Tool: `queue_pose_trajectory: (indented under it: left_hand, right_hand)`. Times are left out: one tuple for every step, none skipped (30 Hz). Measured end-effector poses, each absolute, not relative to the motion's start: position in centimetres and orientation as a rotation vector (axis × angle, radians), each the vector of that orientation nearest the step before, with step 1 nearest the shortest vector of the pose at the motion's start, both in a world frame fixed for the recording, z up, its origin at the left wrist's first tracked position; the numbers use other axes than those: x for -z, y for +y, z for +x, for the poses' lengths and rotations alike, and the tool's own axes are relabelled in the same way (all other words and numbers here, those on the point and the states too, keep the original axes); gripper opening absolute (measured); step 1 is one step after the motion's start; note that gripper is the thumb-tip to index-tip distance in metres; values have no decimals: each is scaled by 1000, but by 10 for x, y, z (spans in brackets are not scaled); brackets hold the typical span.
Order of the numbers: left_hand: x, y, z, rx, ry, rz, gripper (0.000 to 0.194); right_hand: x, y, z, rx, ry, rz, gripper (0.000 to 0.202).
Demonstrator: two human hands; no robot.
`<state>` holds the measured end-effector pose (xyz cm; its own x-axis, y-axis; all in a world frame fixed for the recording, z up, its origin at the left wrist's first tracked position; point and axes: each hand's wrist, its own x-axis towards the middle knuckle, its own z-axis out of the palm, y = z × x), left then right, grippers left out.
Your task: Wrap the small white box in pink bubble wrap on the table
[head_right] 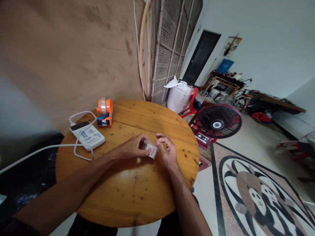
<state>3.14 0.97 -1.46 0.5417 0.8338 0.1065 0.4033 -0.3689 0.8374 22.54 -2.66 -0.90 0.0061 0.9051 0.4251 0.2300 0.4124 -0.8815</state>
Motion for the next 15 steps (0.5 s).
queue_pose_trajectory:
  left_hand:
    - [13,9,32,-693,978,2003,58]
    - [12,8,32,-709,953,2025,65]
    - [11,8,33,-729,929,2042,71]
    - [11,8,33,-750,907,2053,76]
    - [11,8,33,-766,888,2061,79]
    - [12,9,33,-779,875,2068,80]
    - [14,9,34,-789,866,2073,82]
    - [15,10,34,-796,859,2082,83]
    - [17,10,34,-804,853,2092,85]
    - [18,11,34,-814,851,2102,86]
    - [19,11,34,-822,853,2111,88]
    - [20,11,35,-829,860,2118,91]
    - [20,11,35,-835,869,2123,93]
    - [21,11,35,-839,876,2125,94]
    - [21,11,36,-843,880,2126,95]
  right_hand:
    - [9,-26,226,-746,-1484,-1057,14]
    - [9,-26,226,-767,-1475,-1058,15]
    - [8,-26,226,-787,-1471,-1058,15]
    - [7,-26,225,-808,-1471,-1055,15]
    - [5,-26,224,-827,-1468,-1051,15]
    - [2,-26,223,-845,-1463,-1047,15]
    - [-1,-26,222,-858,-1453,-1043,15]
    - [-4,-25,221,-868,-1445,-1038,15]
    - [-7,-25,221,-872,-1442,-1032,15]
    - [-10,-24,221,-871,-1446,-1028,15]
    - [-13,-23,221,-869,-1456,-1025,15]
    - [-16,-22,221,-865,-1468,-1027,15]
    - [-18,-21,222,-859,-1478,-1030,14]
    - [-20,-20,223,-852,-1486,-1035,14]
    - [-21,-18,224,-848,-1489,-1040,14]
